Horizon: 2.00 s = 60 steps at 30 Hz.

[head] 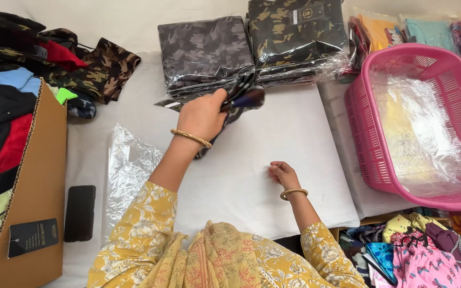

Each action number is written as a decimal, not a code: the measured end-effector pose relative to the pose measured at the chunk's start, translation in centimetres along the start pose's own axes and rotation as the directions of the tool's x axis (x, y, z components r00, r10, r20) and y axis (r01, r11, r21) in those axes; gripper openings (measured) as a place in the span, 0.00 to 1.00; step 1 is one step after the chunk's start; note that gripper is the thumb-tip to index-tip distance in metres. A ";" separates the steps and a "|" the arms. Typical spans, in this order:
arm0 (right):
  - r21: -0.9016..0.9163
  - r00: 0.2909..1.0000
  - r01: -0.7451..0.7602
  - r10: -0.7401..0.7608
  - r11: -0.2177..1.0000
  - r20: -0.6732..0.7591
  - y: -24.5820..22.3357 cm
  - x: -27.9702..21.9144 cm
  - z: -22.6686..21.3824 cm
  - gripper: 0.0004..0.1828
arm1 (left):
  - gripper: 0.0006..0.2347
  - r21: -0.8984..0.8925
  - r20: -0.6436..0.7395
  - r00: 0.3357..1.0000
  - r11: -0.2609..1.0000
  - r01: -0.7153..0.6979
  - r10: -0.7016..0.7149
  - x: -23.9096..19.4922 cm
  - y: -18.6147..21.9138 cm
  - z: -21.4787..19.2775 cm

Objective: The person folds camouflage-patterned shorts on a white table, places them into clear plastic bags, and stacks the packaged items. The person repeats this process with different camouflage patterns, smoothing and aligning the garments before bagging them.

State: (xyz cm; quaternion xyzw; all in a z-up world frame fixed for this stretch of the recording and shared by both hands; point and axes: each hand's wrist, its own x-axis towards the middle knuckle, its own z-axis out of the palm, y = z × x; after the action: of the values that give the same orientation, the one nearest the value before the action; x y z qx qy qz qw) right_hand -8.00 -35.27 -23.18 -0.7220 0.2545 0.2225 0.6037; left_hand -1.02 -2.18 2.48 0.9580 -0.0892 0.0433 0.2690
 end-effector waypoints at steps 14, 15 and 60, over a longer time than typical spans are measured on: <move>-0.036 0.996 0.008 -0.005 0.999 0.090 3.1 -0.2 -0.3 0.13 | 0.07 0.518 -0.088 0.964 0.838 -0.169 0.249 -21.1 -5.1 28.9; -0.045 0.993 0.049 -0.044 0.998 0.108 3.2 0.4 0.3 0.15 | 0.11 0.434 -0.039 0.984 0.890 -0.142 0.176 -21.4 -4.8 28.5; -0.924 0.955 -0.167 -0.179 0.344 -0.239 -3.5 7.7 -38.1 0.32 | 0.23 0.178 0.060 0.919 0.910 0.374 -0.389 -20.5 -10.0 27.6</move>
State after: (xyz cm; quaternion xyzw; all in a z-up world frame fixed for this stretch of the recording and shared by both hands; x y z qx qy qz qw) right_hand 0.74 -73.02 -18.81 -0.9620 0.1659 0.2139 0.0352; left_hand -18.19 -5.22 -28.76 0.9766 0.0910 -0.0483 0.1886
